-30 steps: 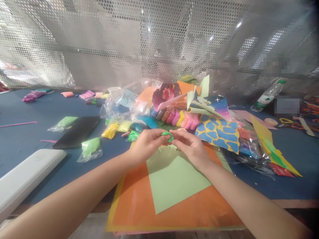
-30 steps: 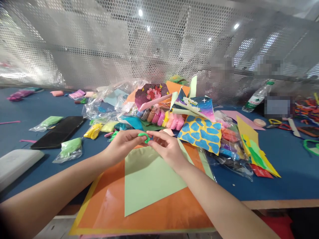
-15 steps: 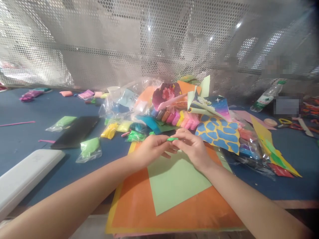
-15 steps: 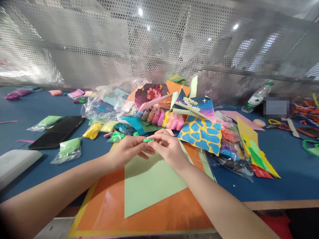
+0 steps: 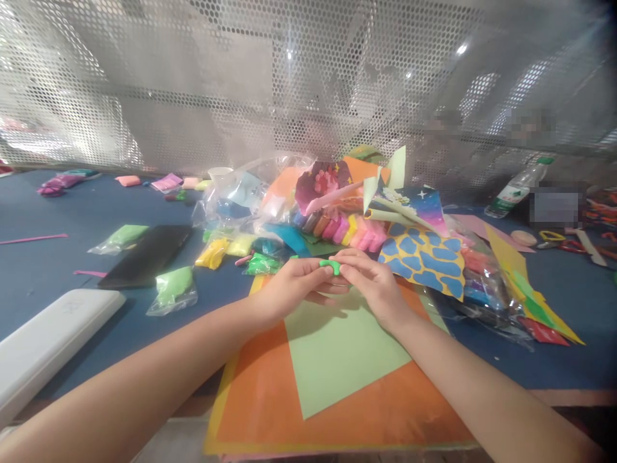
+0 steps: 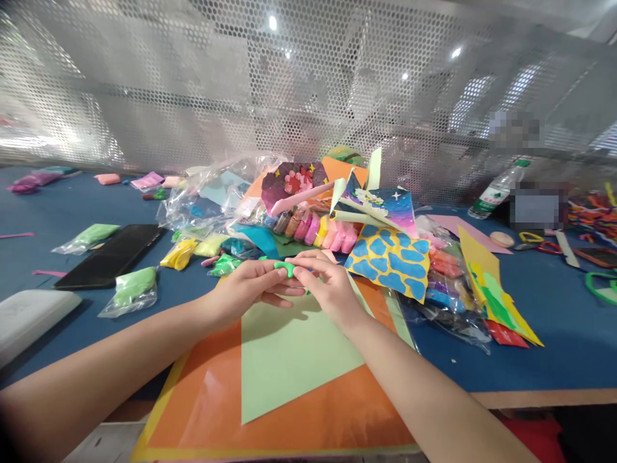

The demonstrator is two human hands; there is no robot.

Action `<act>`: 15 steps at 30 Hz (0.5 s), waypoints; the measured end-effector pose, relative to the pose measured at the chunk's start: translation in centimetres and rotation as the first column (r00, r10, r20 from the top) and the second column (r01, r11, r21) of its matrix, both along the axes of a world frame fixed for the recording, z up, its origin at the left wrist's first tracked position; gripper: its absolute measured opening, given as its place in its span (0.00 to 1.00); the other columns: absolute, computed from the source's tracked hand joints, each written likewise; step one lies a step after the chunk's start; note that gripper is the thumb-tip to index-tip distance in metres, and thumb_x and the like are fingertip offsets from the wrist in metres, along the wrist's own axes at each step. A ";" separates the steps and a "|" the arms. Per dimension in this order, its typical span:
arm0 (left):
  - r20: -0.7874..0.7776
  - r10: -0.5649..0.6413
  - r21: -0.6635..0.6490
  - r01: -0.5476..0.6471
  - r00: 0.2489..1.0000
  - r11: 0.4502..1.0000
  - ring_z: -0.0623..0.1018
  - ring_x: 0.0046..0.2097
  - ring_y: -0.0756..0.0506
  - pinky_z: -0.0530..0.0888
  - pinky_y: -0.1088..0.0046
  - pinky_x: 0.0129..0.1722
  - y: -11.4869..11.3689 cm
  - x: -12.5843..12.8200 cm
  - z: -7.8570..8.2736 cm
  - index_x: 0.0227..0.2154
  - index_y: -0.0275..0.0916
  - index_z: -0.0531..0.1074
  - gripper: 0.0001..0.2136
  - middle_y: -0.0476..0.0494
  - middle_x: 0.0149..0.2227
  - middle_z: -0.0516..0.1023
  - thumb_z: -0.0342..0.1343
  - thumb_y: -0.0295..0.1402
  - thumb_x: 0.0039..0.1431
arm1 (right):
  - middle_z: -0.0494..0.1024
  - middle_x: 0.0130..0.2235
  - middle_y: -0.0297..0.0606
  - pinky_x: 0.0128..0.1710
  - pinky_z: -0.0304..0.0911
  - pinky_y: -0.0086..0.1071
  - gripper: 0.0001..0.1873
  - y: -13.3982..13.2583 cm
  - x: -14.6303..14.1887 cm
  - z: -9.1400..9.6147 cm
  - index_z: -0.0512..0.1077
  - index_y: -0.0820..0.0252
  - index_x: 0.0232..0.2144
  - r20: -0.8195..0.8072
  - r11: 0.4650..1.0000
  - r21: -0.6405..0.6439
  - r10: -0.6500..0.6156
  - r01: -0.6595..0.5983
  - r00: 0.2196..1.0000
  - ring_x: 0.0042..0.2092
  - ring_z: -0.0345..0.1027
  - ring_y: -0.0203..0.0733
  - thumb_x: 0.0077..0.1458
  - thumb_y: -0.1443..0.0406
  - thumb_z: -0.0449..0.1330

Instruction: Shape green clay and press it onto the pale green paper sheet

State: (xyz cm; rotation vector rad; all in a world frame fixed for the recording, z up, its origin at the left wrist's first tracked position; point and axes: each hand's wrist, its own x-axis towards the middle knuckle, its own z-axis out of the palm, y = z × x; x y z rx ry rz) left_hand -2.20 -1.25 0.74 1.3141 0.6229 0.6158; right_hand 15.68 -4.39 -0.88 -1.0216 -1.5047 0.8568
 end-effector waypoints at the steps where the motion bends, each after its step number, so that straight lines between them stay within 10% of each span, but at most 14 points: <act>1: -0.003 -0.020 0.023 0.020 1.000 1.000 0.78 0.48 0.41 0.77 0.67 0.42 -0.1 0.0 0.1 0.40 0.35 0.73 0.15 0.38 0.44 0.78 0.55 0.42 0.60 | 0.72 0.45 0.37 0.45 0.63 0.35 0.09 0.1 -0.1 0.0 0.78 0.48 0.39 0.000 1.000 -0.014 0.017 -0.017 1.000 0.50 0.64 0.43 0.55 0.59 0.61; 6: -0.008 -0.159 0.072 0.159 0.987 0.985 0.75 0.52 0.41 0.77 0.65 0.44 -0.7 0.2 0.2 0.47 0.39 0.72 0.14 0.40 0.50 0.75 0.57 0.38 0.59 | 0.70 0.37 0.34 0.39 0.62 0.33 0.06 0.0 -0.4 0.0 0.78 0.48 0.34 0.011 0.999 0.034 0.006 -0.006 1.000 0.41 0.66 0.39 0.51 0.63 0.65; 15: 0.066 -0.037 -0.032 0.039 0.997 0.999 0.78 0.48 0.43 0.76 0.67 0.45 -0.1 0.1 0.2 0.45 0.38 0.74 0.19 0.39 0.45 0.78 0.59 0.44 0.56 | 0.71 0.44 0.36 0.50 0.63 0.38 0.12 -0.6 -0.3 0.3 0.77 0.45 0.41 0.010 0.992 0.111 0.053 -0.054 0.999 0.49 0.65 0.42 0.57 0.65 0.58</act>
